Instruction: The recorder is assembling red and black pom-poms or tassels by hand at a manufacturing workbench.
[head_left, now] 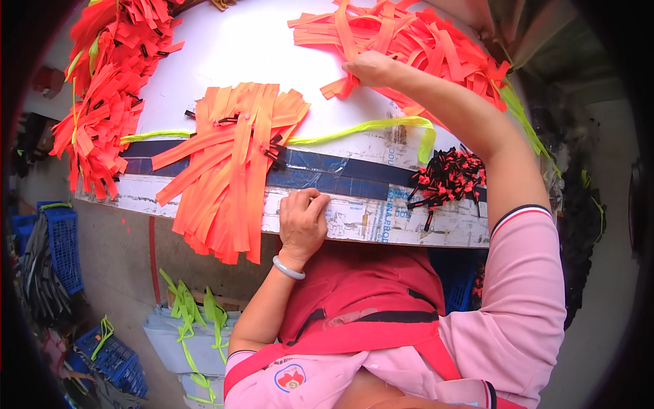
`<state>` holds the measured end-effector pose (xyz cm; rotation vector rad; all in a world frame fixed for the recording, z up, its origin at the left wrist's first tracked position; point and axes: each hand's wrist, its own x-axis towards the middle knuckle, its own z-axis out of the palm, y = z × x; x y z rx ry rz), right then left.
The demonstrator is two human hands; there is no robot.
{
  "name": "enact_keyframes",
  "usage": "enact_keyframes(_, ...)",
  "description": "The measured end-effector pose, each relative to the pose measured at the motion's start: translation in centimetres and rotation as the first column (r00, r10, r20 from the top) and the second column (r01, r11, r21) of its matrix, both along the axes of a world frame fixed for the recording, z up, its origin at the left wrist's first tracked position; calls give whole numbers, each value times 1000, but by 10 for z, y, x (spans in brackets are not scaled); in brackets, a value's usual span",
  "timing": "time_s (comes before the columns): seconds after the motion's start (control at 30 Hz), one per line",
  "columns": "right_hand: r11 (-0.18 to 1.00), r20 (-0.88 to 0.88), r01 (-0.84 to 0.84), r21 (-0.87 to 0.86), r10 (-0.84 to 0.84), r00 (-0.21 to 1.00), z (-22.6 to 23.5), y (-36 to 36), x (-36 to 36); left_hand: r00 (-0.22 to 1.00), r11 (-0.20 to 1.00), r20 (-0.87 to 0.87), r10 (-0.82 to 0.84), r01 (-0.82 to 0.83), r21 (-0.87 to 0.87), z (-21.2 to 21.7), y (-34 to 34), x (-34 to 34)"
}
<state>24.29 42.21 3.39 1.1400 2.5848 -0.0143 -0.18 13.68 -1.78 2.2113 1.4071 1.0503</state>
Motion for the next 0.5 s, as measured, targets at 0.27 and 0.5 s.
enact_keyframes(0.27, 986, -542, 155, 67, -94, 835, 62, 9, 55, 1000, 999, -4, -7, 8, 31, -1, -3, 4)
enact_keyframes(0.5, 964, -776, 263, 35, -140, 614, 187, -15, 100, 1000, 999, -12, 28, -28, 40, -2, -6, 1)
